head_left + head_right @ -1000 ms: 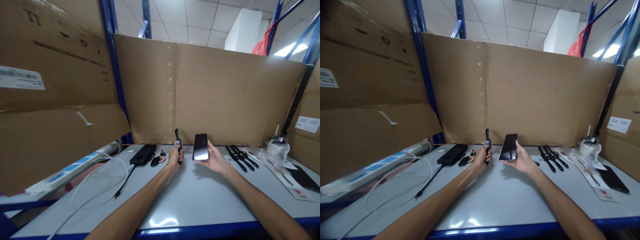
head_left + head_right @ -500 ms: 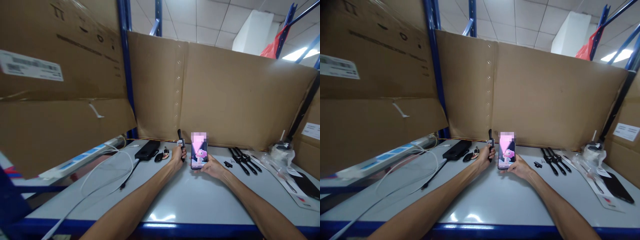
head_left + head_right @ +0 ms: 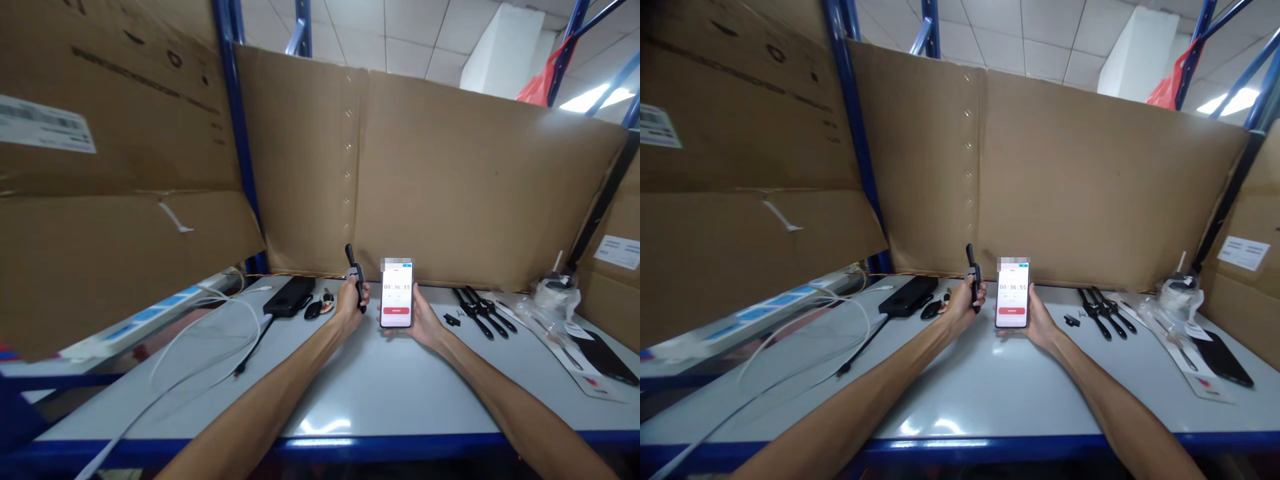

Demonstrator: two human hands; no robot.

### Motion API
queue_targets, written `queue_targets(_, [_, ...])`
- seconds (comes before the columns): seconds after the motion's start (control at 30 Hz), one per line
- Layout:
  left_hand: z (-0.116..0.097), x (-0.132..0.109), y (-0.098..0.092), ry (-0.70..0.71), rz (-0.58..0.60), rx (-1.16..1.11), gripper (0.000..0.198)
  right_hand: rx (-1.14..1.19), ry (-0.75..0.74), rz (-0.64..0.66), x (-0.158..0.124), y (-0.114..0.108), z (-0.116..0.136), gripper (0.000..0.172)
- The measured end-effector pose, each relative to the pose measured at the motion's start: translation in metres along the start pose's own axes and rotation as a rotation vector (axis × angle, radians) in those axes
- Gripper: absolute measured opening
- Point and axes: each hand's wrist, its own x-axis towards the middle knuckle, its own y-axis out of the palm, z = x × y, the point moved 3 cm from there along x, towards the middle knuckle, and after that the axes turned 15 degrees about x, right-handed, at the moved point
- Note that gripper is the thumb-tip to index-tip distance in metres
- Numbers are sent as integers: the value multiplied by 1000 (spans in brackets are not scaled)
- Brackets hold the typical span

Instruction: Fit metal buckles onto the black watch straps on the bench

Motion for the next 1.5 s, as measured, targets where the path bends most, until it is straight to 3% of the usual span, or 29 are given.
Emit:
queue_targets(0.2, [-7, -19, 17, 84, -38, 163, 16, -10, -46, -55, 10, -3, 2, 61])
queue_targets(0.33, [1, -15, 24, 98, -59, 171, 20, -34, -79, -62, 23, -4, 1, 62])
queue_targets(0.47, [2, 4, 16, 162, -171, 190, 20, -59, -75, -101, 50, -9, -6, 61])
queue_targets(0.73, [-16, 51, -8, 263, -331, 242, 22, -52, -407, -257, 144, -23, -5, 27])
queue_targets(0.9, [-21, 81, -14, 303, -356, 288, 23, -56, -523, -328, 179, -27, -6, 19])
queue_targets(1.13, [-21, 94, -26, 316, -382, 347, 23, -101, -566, -359, 200, -32, -19, 18])
queue_targets(1.5, [-16, 103, -24, 316, -437, 469, 25, -227, -584, -432, 208, -36, -8, 21])
